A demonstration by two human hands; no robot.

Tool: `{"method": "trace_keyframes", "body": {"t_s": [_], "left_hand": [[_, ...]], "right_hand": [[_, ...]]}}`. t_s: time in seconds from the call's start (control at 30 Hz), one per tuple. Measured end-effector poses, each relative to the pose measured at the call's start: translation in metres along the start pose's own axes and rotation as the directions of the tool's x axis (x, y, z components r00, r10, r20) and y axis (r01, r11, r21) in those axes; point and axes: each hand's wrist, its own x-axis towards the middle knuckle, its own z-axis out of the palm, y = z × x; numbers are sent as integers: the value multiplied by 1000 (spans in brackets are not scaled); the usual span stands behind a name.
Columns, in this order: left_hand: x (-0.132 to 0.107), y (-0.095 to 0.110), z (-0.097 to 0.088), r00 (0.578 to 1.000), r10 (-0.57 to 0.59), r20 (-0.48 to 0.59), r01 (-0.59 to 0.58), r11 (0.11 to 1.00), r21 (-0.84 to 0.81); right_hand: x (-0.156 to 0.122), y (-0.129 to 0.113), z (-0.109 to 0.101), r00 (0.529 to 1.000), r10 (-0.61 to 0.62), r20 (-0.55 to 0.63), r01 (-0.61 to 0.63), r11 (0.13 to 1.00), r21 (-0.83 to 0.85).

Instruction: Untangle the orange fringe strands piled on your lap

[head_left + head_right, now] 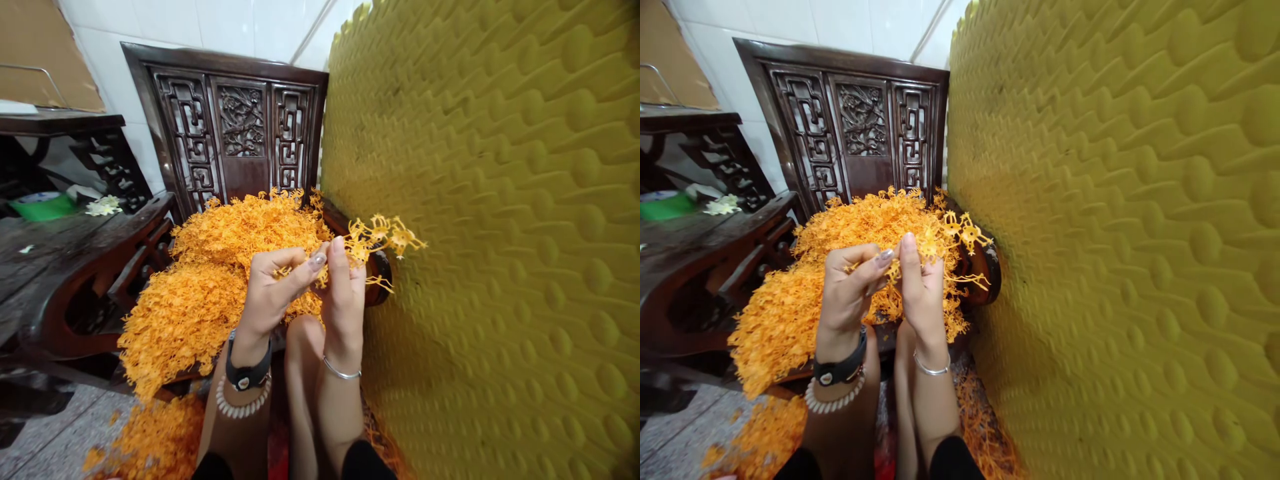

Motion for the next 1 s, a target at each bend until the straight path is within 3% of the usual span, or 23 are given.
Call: {"method": "trace_keyframes", "body": {"t_s": [0.13,0.23,0.33,0.43,0.5,0.6,0.67,0.8,1.0], "left_hand": [[-1,-1,1,1000,-10,19,13,980,-199],[-3,-2,3,1000,26,12,-23,971,-237],[0,-1,-1,992,74,-99,-95,969,-229],[7,3,-15,947,162,-278,-246,922,-298],[12,5,-24,939,182,-290,-290,875,-388],[16,7,-29,978,132,-160,-194,852,-486],[15,7,-26,994,56,-89,-94,855,-509],[13,5,-12,997,-73,-28,47,847,-529],[12,2,-5,998,-45,-49,26,937,-348]], "right_hand": [[-6,-4,3,991,-6,131,-6,996,93],[-9,-5,6,987,-46,156,29,993,112],[-3,-5,1,992,-71,100,54,985,161],[8,-4,-13,995,-101,6,95,953,286],[14,-4,-22,993,-108,51,88,952,293],[16,-3,-25,970,-36,242,-8,984,176],[14,-2,-20,955,20,297,-48,995,89],[11,2,-8,970,42,239,-43,999,-1],[11,14,-10,982,1,190,55,956,-287]]}}
